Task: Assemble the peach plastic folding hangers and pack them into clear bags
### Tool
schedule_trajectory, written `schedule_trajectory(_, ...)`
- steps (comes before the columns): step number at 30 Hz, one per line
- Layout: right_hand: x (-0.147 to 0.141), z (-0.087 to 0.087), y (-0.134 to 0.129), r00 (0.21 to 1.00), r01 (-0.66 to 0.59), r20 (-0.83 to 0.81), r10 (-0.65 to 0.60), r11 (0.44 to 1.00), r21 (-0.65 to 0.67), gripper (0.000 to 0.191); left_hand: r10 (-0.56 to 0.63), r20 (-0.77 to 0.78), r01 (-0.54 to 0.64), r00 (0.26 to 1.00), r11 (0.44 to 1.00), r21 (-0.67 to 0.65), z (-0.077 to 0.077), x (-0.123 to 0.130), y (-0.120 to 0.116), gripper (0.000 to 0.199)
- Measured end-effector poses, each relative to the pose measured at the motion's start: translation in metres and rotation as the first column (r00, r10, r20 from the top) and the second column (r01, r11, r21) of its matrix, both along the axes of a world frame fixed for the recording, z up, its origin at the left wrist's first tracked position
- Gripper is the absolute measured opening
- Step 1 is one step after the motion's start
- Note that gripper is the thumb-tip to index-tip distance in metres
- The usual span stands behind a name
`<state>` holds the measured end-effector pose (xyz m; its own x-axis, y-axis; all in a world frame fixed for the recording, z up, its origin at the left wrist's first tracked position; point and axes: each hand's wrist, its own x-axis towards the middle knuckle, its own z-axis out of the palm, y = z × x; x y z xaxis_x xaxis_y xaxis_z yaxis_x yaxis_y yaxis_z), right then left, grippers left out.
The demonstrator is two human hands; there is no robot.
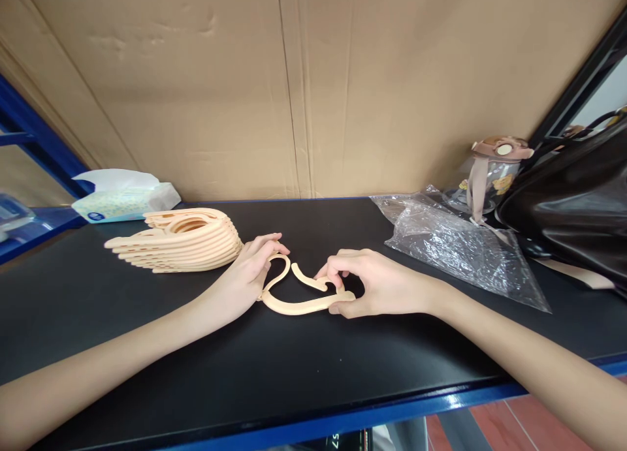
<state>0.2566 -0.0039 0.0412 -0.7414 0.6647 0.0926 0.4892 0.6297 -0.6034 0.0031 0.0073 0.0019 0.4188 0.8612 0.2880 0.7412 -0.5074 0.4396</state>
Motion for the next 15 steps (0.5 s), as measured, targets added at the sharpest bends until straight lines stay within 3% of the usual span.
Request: schedule_trajectory(15,-0.0018,-0.0005,-0.0011,0.998,-0.029,-0.058,0.030,1.000,0.009,0.027,-0.006,-0.003,0.006,1.000,1.000,-0.004,-0.0023,-0.0004,0.0017,0.043)
